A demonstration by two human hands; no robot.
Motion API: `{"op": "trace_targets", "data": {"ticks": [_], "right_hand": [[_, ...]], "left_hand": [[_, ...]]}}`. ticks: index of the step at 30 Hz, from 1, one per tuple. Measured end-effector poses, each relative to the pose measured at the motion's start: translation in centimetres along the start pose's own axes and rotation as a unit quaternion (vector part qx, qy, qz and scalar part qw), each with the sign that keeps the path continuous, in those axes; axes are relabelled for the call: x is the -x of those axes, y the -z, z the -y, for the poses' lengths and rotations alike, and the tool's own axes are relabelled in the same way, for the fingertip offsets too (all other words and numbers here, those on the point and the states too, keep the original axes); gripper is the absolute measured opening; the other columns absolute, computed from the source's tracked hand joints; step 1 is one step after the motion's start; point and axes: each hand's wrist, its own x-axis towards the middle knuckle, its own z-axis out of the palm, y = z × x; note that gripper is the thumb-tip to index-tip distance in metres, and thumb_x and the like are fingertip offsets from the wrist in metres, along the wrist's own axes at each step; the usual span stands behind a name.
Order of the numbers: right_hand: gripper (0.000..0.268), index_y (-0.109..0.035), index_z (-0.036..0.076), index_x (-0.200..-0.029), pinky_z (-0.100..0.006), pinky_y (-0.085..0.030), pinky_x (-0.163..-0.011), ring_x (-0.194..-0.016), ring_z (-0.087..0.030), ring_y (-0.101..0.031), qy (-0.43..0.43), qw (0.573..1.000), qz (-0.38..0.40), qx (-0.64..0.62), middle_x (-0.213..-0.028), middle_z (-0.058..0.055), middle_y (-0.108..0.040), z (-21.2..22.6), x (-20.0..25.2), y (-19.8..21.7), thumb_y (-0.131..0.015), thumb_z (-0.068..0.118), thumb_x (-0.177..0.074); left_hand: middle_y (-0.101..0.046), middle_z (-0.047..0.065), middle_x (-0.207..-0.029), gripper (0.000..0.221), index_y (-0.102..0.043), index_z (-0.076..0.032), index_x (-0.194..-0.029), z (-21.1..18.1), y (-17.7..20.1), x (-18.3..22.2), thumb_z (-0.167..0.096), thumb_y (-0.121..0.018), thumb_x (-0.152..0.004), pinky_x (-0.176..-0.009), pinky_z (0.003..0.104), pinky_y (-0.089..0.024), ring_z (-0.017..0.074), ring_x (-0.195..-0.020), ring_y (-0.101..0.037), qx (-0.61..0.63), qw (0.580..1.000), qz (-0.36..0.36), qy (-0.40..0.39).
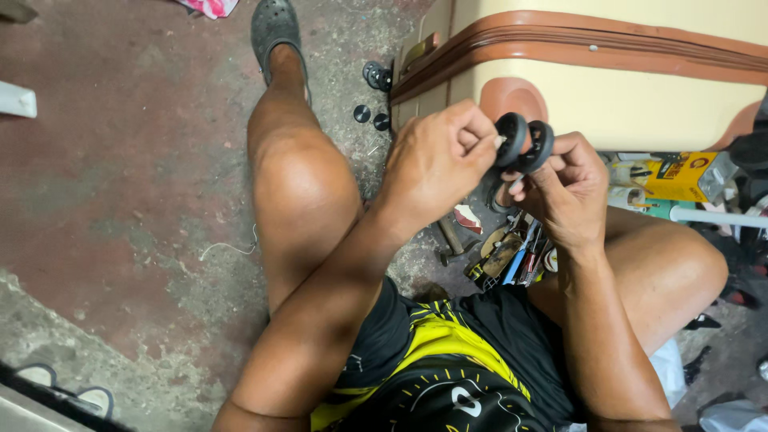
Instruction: The person assembles a suitcase wheel by inserting a metal axle through the wheel and plastic housing.
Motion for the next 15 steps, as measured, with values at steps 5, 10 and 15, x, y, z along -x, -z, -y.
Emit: {"op": "trace_targets", "data": {"ticks": [5, 10, 15], "right_hand": [[0.007, -0.058, -0.001, -0.112, -0.023, -0.053, -0.063, -0.071, -0.010, -0.064, -0.051, 0.998, -0.017, 0.029, -0.093, -0.012, -0.071, 0.0, 0.2, -0.2, -0.061, 0.004, -0.108], [0.012, -0.065, -0.002, -0.115, -0.022, -0.054, -0.068, -0.073, -0.008, -0.063, -0.059, 0.997, -0.013, 0.051, -0.097, -0.012, -0.071, 1.5, 0.2, 0.4, -0.062, 0.001, -0.104], [0.008, -0.062, 0.000, -0.108, -0.022, -0.057, -0.066, -0.071, -0.009, -0.067, -0.046, 0.997, -0.059, -0.006, -0.095, -0.011, -0.075, 1.6, 0.2, 0.6, -0.065, 0.003, -0.102]], "left_hand": [[-0.077, 0.004, -0.078, 0.007, -0.072, -0.003, -0.096, 0.9, 0.0, 0.4, -0.008, -0.073, -0.090, -0.057, 0.027, -0.052, 0.0074, -0.063, -0.063, -0.017, 1.000, -0.021, -0.008], [-0.072, 0.001, -0.084, 0.006, -0.070, 0.000, -0.100, 0.9, 0.2, 0.4, -0.005, -0.070, -0.096, -0.058, 0.021, -0.050, 0.0027, -0.068, -0.060, 0.096, 0.995, 0.011, 0.002], [-0.071, 0.000, -0.086, 0.008, -0.069, -0.001, -0.102, 0.8, 0.8, 0.5, -0.007, -0.070, -0.097, -0.055, 0.019, -0.052, 0.0017, -0.066, -0.061, 0.069, 0.996, 0.017, 0.046]]}}
